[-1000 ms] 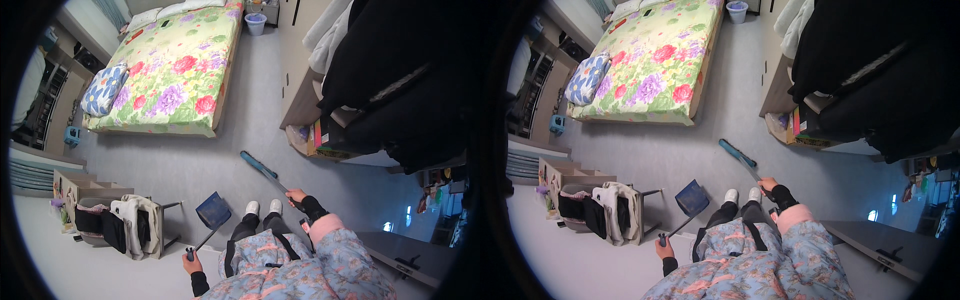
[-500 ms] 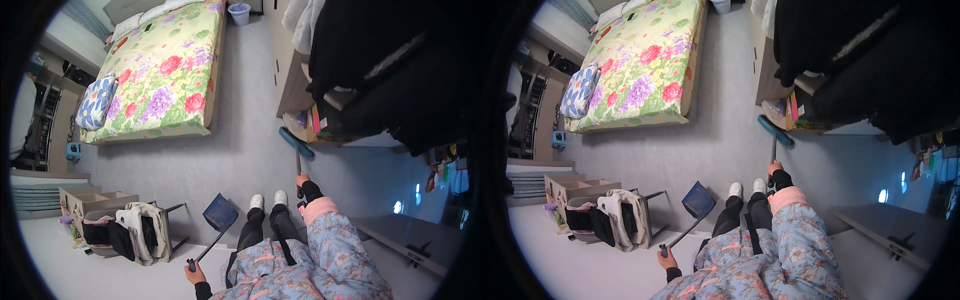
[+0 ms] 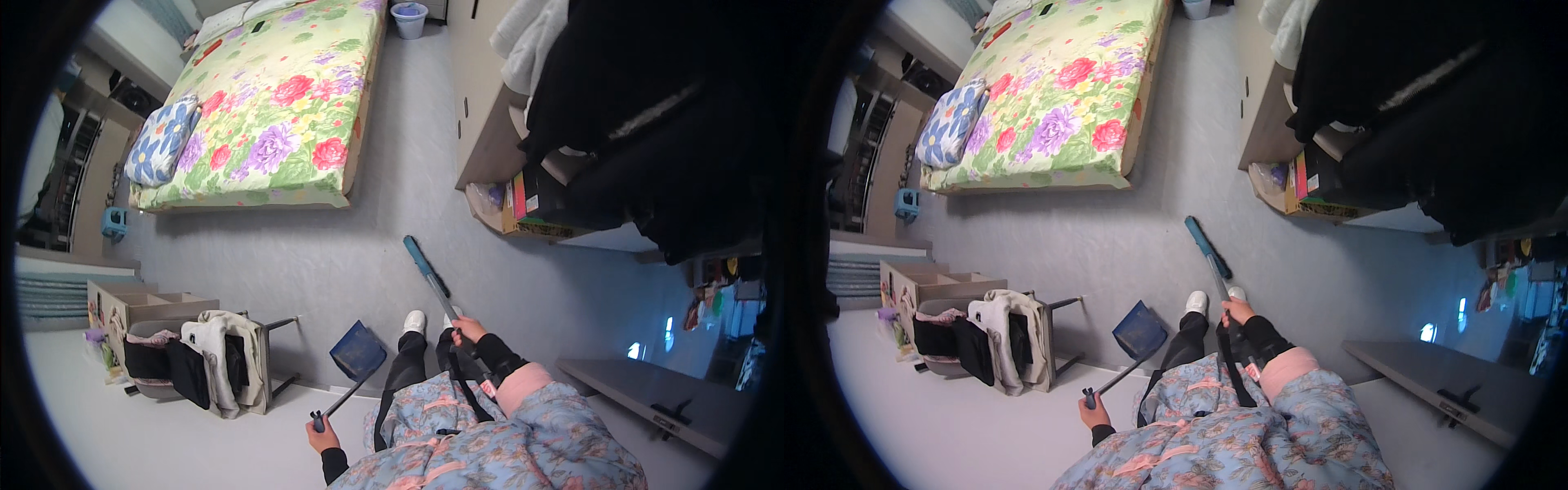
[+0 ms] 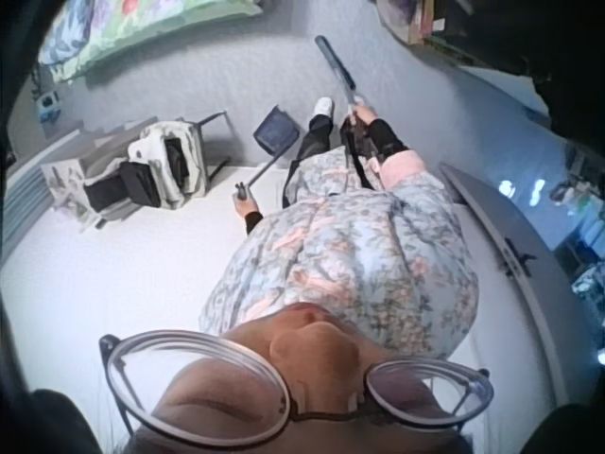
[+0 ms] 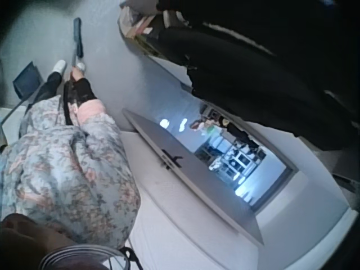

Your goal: The person sweeps the floor with a broom and dustpan in a bedroom and adjacent hallway. They move around furniture and collect debris into the dustpan while navigating the space.

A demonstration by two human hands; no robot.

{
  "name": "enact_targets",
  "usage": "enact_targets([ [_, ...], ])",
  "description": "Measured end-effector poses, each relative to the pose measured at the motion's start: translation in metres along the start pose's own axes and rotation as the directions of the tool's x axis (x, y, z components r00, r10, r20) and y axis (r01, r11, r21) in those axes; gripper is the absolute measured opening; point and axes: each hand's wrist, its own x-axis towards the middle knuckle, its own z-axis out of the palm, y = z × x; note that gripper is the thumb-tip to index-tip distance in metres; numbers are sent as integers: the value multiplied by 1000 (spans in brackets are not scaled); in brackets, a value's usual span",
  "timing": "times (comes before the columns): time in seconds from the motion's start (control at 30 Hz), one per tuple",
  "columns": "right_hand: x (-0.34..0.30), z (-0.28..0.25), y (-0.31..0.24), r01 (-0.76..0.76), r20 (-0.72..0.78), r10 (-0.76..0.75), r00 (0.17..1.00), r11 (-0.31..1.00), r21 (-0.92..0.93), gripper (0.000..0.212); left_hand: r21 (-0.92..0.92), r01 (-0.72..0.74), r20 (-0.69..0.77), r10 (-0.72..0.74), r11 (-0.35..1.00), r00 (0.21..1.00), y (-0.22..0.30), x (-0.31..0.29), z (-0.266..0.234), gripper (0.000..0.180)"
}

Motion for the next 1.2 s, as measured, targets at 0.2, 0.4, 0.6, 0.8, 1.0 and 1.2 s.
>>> enact_targets([
  [0.2, 5, 25, -42, 130, -10, -149, 989, 891, -436, 35, -37, 130, -37, -131, 991, 991, -20, -6, 0, 27],
  [0.4, 77, 92, -35, 185, 26, -420, 907, 344, -920, 50, -23, 161, -80, -163, 987, 983, -23, -13, -14, 27],
  [0.6, 119, 85, -17, 4, 81, -477, 875, -159, -987, 48, -110, 219, -69, -227, 970, 971, -24, -15, -22, 26],
  [0.8, 73, 14, -13, 35, 164, -418, 893, -300, -953, 44, -142, 273, -75, -286, 951, 955, -38, -14, -18, 26],
  [1.0, -3, 12, -14, -35, -34, -285, 958, 0, -999, 44, -74, 246, -83, -251, 967, 964, -29, 8, -9, 27],
  [1.2, -81, 0, -10, 23, -118, -148, 982, 712, -701, 43, -32, 99, -50, -100, 995, 994, -16, 29, -2, 29],
])
